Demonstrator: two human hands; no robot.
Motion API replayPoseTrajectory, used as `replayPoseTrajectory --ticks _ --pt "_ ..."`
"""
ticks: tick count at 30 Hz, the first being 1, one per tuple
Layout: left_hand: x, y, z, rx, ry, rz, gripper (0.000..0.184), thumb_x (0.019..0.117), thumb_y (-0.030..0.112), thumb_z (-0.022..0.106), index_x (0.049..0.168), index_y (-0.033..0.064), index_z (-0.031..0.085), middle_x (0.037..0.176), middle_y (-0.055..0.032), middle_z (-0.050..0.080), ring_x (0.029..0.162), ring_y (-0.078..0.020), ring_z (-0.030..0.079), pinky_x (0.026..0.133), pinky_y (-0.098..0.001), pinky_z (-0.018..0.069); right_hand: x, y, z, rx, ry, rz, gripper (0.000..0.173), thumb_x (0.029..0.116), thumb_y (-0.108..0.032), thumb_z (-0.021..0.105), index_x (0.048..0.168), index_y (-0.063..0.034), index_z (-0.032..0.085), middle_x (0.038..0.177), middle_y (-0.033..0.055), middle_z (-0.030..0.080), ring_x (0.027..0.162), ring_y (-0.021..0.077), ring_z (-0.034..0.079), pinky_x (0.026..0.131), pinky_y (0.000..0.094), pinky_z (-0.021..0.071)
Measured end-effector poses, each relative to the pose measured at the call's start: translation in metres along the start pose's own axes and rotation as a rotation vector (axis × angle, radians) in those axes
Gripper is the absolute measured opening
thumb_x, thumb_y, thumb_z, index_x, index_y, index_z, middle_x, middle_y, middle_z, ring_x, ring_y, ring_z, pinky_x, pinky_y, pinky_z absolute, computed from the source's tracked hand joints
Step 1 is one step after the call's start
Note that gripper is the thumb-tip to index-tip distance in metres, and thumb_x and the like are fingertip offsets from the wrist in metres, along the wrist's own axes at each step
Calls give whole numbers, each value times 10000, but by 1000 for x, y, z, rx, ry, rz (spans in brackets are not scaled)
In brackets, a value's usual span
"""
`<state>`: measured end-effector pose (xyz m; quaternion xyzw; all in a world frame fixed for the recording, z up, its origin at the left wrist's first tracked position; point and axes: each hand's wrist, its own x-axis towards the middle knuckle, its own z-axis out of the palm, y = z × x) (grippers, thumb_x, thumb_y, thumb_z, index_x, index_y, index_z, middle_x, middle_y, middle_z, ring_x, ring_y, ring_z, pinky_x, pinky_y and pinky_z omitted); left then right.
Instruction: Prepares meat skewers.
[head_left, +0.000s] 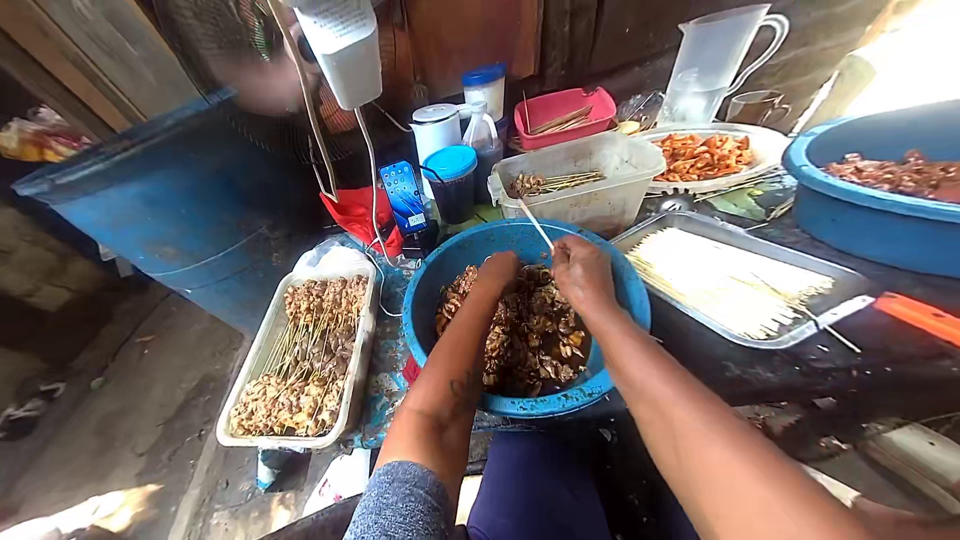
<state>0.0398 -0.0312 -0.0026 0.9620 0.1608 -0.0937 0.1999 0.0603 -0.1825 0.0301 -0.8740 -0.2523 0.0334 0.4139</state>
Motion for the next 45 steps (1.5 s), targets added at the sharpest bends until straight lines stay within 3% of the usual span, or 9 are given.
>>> replayPoseTrajectory --ticks 3,7,10,16,25,36,41,43,45 --pt "-4 -27 6 -484 161 24 211 986 116 665 1121 -34 728 1131 -225 706 1093 -341 667 997 -546 504 -4 1 3 -91 -81 27 258 1078 -76 492 1219 22 685 1137 290 700 1109 479 670 939 653 506" --pt "-7 -35 2 -1311 325 -23 125 1002 35 608 1052 -64 665 848 -79 662 720 -112 614 710 -280 544 -8 -5 3 -139 -162 52 241 1064 -40 495 1229 44 649 1123 307 690 1100 491 670 924 650 512" --pt "-7 -34 1 -1557 381 -118 99 989 -46 571 1068 -61 630 786 -53 654 627 -88 612 610 -232 546 -12 -5 3 -145 -175 37 223 1061 -55 521 1215 37 653 1073 303 695 1052 496 674 887 652 515" --pt "-7 -29 -2 -1501 452 -150 212 976 -105 519 1169 -105 607 870 -95 635 643 -95 587 637 -242 543 -14 2 7 -166 -189 -45 312 1071 -56 487 1270 -66 727 1171 264 719 1126 486 672 933 674 505" --pt "-9 -20 -2 -1034 491 -52 185 1022 -4 561 1158 -85 656 971 -182 704 758 -176 704 766 -335 611 -14 -3 7 -195 -229 11 324 1081 -64 479 1315 -66 704 1211 256 707 1168 462 661 965 638 508" --pt "-14 -9 -8 -659 550 -66 207 999 13 562 1142 -11 709 992 -161 734 872 -245 720 854 -434 587 -14 -9 10 -63 -191 11 349 1073 -35 450 1306 -32 710 1279 249 684 1246 420 627 1052 583 468" --pt "-23 11 -10 -598 569 58 220 982 -10 542 1097 -24 729 966 -171 733 885 -271 709 851 -471 568 -8 -12 13 -9 -135 -16 347 1071 -45 451 1302 -19 709 1215 262 706 1192 435 655 1021 596 483" --pt "-23 10 -8 -713 592 47 214 1027 66 520 1084 -43 695 915 -157 712 810 -236 687 790 -438 570 -8 -7 12 92 -101 -4 334 1068 -41 458 1281 -6 713 1117 254 721 1045 407 686 949 591 505" --pt "-19 4 -14 -972 615 -56 276 1074 132 444 1195 -69 588 983 -177 665 830 -232 652 772 -415 560 -6 -4 6 134 -111 7 329 1075 -45 451 1275 -12 711 1031 239 719 931 381 690 887 584 527"
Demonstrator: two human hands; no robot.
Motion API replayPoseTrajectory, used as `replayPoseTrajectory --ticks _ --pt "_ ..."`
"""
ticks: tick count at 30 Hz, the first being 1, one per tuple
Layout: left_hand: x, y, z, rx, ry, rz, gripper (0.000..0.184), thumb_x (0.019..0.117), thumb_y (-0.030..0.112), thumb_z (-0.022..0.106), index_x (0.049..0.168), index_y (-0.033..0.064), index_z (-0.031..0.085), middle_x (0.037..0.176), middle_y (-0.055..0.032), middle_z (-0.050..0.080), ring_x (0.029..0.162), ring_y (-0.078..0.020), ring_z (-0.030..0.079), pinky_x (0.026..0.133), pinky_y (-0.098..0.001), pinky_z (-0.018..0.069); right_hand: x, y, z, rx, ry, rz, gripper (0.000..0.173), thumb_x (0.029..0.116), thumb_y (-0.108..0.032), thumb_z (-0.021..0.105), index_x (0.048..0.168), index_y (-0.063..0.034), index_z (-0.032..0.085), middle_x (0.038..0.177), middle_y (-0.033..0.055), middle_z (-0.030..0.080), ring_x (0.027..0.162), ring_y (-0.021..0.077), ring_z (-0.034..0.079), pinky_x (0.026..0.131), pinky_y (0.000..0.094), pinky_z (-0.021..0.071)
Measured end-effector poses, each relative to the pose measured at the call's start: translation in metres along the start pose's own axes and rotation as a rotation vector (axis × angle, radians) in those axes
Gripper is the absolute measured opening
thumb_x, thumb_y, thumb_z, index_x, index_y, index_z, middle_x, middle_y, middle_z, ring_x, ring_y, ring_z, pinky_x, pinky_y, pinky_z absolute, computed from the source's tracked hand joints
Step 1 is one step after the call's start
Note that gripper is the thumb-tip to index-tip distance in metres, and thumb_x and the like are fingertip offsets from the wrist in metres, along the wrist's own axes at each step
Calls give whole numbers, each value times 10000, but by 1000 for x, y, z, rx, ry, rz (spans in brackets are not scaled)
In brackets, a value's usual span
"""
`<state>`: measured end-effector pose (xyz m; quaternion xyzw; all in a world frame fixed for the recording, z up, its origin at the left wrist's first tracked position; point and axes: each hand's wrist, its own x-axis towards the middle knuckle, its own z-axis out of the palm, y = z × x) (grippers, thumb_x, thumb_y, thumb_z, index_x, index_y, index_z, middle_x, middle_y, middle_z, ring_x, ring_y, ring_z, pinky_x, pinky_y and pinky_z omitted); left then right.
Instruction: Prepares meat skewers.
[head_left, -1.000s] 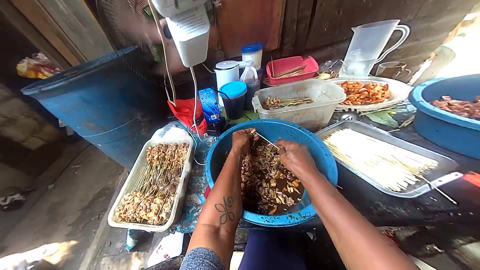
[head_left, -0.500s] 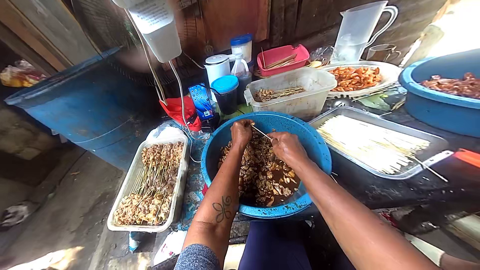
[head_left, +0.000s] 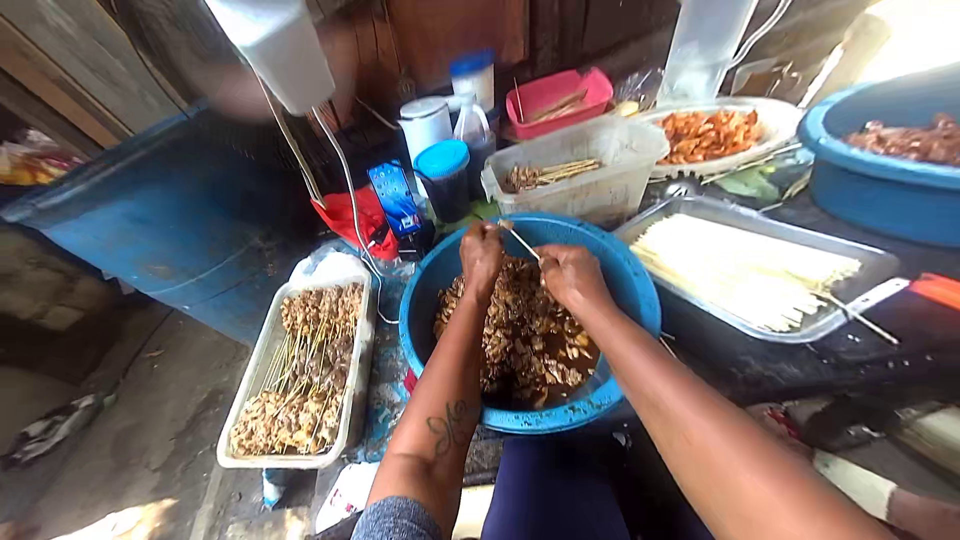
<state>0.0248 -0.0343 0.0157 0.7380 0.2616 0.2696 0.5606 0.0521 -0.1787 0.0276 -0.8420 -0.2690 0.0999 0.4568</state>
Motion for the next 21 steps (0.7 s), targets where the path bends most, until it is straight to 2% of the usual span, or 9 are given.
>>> replayPoseTrajectory --ticks 2,4,6,8,10,13,16,21 --pt "3 0 -6 -379 32 -228 309 1104 177 354 1306 -15 490 1058 -135 583 876 -209 600 774 -385 529 -1 2 -1 6 -38 7 324 1078 -43 458 1283 -22 709 1016 238 719 905 375 689 872 575 528" --pt "4 -1 -11 -736 11 -424 319 1096 262 321 1255 64 514 1046 -91 598 853 -209 627 728 -373 547 -2 1 1 -9 -75 26 326 1084 -51 461 1300 -42 706 1041 226 721 899 356 691 870 552 533" --pt "5 1 -12 -953 -60 -516 292 1073 283 325 1126 106 552 963 -77 647 851 -230 665 747 -391 566 -1 1 3 -20 -90 18 325 1087 -46 461 1298 -40 708 1091 224 717 911 347 689 880 541 533" --pt "3 7 -8 -1043 -87 -557 260 1073 254 346 1045 121 567 870 -55 644 804 -210 669 750 -384 574 -1 3 5 -29 -91 4 327 1085 -41 460 1302 -34 705 1118 225 714 922 344 689 888 535 532" --pt "1 12 -3 -1105 -71 -575 191 1075 209 364 1008 132 526 842 -36 594 778 -189 637 762 -382 568 -2 5 5 -33 -88 -9 332 1083 -33 455 1297 -38 709 1112 220 714 916 335 691 882 524 538" --pt "0 16 5 -1193 -9 -591 246 1066 200 357 846 186 467 695 15 522 642 -148 584 688 -343 564 -3 3 5 -21 -78 -4 340 1085 -35 447 1301 -44 710 1081 213 720 893 322 686 866 510 536" --pt "1 18 12 -1237 7 -579 282 1058 216 310 800 207 423 664 23 479 630 -153 552 685 -354 538 -4 1 7 -6 -42 15 340 1081 -34 452 1299 -38 713 1047 201 726 869 297 681 849 483 537" --pt "3 18 17 -1297 18 -570 337 1058 230 304 745 205 425 644 18 503 622 -151 576 659 -336 545 -5 -3 10 26 5 25 350 1069 -19 451 1296 -34 716 1000 191 727 829 275 666 825 461 530"
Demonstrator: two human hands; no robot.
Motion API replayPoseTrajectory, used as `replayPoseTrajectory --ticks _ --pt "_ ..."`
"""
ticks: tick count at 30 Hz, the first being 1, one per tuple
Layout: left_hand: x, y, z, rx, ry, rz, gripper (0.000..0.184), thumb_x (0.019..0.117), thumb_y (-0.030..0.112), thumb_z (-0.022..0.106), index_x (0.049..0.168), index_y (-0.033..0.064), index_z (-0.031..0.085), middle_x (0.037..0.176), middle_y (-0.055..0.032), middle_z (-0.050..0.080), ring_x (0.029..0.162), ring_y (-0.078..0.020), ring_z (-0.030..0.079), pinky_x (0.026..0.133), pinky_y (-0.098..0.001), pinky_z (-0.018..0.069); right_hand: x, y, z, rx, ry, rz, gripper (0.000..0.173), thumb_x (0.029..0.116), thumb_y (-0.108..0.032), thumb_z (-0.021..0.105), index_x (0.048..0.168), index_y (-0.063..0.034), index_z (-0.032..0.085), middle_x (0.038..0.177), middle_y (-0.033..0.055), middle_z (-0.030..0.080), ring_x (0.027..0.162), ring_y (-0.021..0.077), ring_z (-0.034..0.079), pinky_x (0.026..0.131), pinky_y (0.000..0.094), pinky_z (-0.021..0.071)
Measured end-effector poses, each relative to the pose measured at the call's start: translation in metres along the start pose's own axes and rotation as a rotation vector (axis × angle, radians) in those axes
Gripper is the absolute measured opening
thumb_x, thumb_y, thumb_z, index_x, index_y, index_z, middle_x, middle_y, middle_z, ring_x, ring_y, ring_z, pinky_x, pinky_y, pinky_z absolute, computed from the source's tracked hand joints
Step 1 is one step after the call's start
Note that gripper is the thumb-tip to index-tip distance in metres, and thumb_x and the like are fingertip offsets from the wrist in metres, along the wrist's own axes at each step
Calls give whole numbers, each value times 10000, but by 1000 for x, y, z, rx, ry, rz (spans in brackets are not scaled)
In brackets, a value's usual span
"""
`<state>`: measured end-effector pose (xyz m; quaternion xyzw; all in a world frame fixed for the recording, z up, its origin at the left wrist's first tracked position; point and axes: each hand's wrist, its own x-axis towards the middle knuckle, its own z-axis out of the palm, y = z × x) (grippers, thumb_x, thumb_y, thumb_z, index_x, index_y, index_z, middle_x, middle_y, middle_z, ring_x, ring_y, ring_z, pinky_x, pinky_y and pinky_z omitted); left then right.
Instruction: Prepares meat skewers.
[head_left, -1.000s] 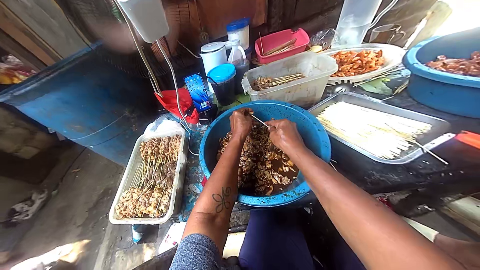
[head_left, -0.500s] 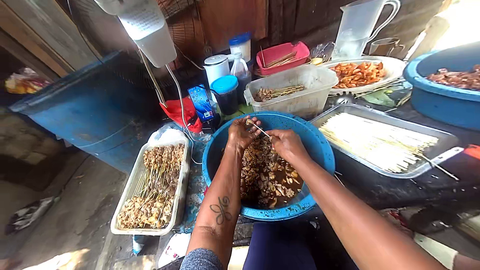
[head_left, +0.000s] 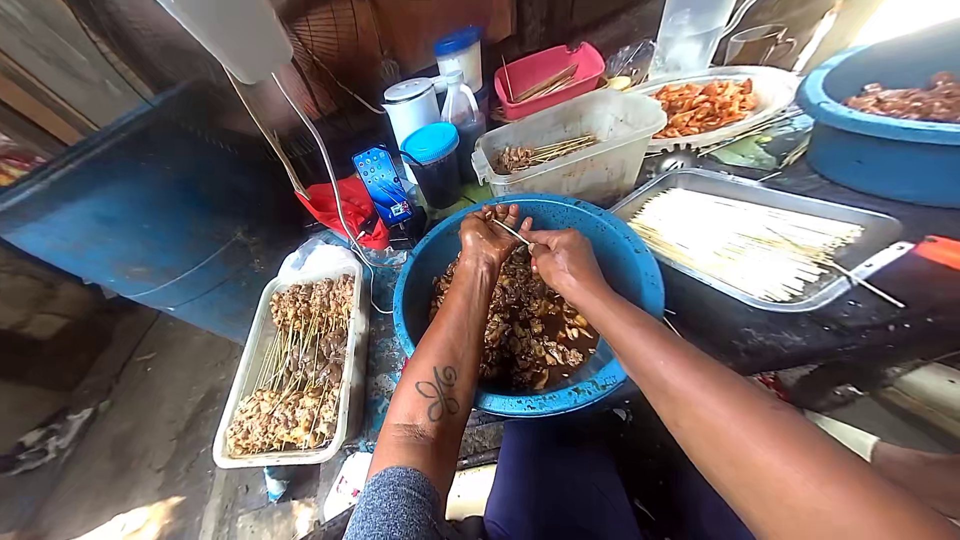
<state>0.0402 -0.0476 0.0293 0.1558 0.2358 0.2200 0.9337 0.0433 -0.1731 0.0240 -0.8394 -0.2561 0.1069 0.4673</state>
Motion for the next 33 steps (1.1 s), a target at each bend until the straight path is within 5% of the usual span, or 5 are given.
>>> replayPoseTrajectory --ticks 6,9,13,17,33 --pt "-9 -24 0 182 -70 -62 261 1056 200 305 851 158 461 714 -12 537 650 -154 583 657 -294 538 9 1 2 42 60 3 348 1050 -37 452 1257 -13 731 1199 235 713 1144 365 670 1011 556 486" --pt "-7 -15 -5 915 -130 60 227 1083 161 403 1076 40 596 867 -55 646 717 -122 624 644 -272 532 10 3 -7 44 111 74 361 1067 -41 441 1317 -37 701 1155 233 714 1020 359 691 934 550 523" --pt "2 -6 -31 2102 -269 259 187 967 108 646 1105 16 732 1120 -199 714 1075 -358 677 931 -586 527 6 7 -16 48 128 144 363 1076 -51 439 1338 -51 691 1128 221 708 966 335 676 908 540 513" --pt "6 -16 -45 2506 -153 198 331 965 190 680 1239 6 657 1354 -247 577 1203 -430 610 948 -614 529 2 9 -17 34 99 166 372 1081 -61 434 1353 -76 687 1143 208 709 964 324 685 905 531 526" --pt "12 18 -42 650 -11 114 151 1055 65 479 1045 -3 613 810 -73 634 647 -144 638 594 -267 569 -2 4 -18 -79 -61 91 352 1098 -56 437 1346 -43 687 1210 241 700 1045 382 687 961 575 512"
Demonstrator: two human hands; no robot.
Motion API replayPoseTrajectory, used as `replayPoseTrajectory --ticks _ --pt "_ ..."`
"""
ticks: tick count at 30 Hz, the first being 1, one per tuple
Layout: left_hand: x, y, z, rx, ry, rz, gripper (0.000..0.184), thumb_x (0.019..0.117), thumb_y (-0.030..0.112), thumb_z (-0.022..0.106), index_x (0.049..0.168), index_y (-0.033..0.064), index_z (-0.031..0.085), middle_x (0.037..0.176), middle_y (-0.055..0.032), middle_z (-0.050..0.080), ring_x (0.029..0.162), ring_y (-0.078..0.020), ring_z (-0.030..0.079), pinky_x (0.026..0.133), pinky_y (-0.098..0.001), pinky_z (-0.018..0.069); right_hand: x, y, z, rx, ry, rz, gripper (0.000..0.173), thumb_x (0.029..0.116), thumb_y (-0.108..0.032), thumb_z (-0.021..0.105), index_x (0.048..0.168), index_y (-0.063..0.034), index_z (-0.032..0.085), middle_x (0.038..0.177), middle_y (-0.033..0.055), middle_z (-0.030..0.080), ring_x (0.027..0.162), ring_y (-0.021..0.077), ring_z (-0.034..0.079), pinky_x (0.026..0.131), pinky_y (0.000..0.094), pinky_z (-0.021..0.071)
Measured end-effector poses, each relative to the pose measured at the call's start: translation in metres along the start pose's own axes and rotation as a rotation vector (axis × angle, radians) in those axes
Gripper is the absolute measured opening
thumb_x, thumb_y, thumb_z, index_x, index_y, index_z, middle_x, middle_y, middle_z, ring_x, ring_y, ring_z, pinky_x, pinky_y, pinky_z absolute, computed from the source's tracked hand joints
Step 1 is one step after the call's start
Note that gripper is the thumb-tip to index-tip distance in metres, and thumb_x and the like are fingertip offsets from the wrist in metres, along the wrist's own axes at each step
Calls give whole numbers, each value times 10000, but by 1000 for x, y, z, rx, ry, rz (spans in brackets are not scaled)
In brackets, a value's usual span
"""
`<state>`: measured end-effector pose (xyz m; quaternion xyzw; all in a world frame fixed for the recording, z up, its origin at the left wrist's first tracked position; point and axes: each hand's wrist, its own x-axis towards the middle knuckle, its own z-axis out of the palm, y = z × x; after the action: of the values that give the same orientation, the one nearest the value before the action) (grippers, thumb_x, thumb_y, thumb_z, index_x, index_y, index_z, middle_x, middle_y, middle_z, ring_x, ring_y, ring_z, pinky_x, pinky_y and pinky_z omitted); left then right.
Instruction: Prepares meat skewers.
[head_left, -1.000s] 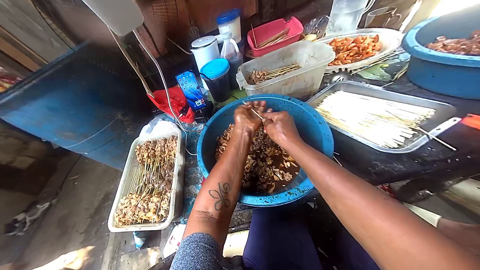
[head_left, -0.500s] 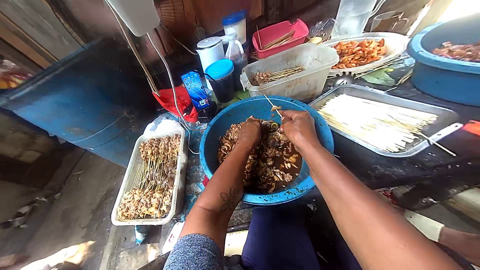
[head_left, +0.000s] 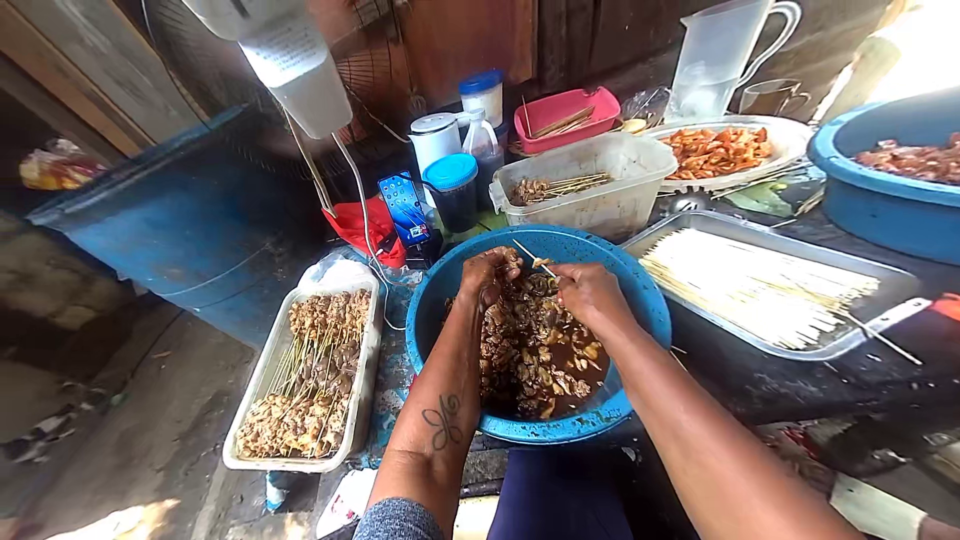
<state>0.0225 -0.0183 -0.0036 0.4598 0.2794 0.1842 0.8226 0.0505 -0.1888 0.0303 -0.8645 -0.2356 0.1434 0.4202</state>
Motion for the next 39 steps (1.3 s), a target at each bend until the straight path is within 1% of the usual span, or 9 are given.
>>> replayPoseTrajectory --ticks 4,7,14,23,26,28,31,34,39 --pt "4 -2 -1 14 38 77 115 1005 -26 545 1094 -14 617 836 -58 636 655 -117 617 629 -256 563 -1 2 1 -33 -28 3 335 1084 -54 471 1315 -66 713 1150 224 720 1008 376 695 931 576 524" --pt "7 -5 -2 110 48 187 287 943 -132 565 1226 -88 583 972 -118 635 742 -131 604 714 -280 557 -2 1 1 -55 -61 20 347 1065 -41 484 1325 -77 711 1159 226 719 1037 393 686 923 602 513" --pt "5 -6 0 530 0 365 143 977 -43 596 1086 -76 683 941 -157 700 739 -157 674 739 -325 594 -1 0 3 -105 -64 32 354 1067 -38 481 1340 -78 703 1274 227 697 1226 415 639 1026 618 473" --pt "-16 -4 41 877 -120 527 179 954 -15 620 1093 -28 732 993 -161 739 852 -220 714 828 -417 586 4 5 3 26 112 1 355 1068 -48 460 1332 -44 698 1169 256 705 1043 402 680 944 600 500" --pt "-16 -11 49 640 -260 417 251 964 -64 595 1212 -78 626 984 -170 687 756 -150 679 729 -308 599 7 7 1 93 207 45 353 1062 -46 460 1309 -56 712 1132 230 710 1010 359 676 941 567 495" --pt "-13 -15 45 663 -311 340 340 987 -24 599 1311 -71 509 1013 -182 661 782 -175 668 744 -335 588 8 9 -2 140 262 72 365 1072 -52 436 1332 -45 692 1146 241 699 1002 360 670 942 570 492" --pt "-8 -24 36 1110 -405 356 219 969 11 619 1168 -63 672 1083 -212 703 997 -306 683 915 -495 543 10 14 -3 195 307 82 376 1077 -61 424 1369 -26 658 1163 247 682 997 350 656 937 552 491" --pt "-8 -40 35 1476 -553 356 187 945 76 678 1112 28 746 1112 -193 719 1083 -346 679 960 -569 522 10 14 -3 201 293 74 372 1078 -62 432 1377 -22 651 1199 246 679 1010 340 663 948 542 495" --pt "-2 -46 37 1458 -548 299 181 955 137 690 1061 -2 735 1075 -210 700 1047 -349 666 920 -570 521 9 14 -1 212 264 72 353 1072 -59 448 1345 -19 669 1148 227 691 950 322 660 898 533 508"
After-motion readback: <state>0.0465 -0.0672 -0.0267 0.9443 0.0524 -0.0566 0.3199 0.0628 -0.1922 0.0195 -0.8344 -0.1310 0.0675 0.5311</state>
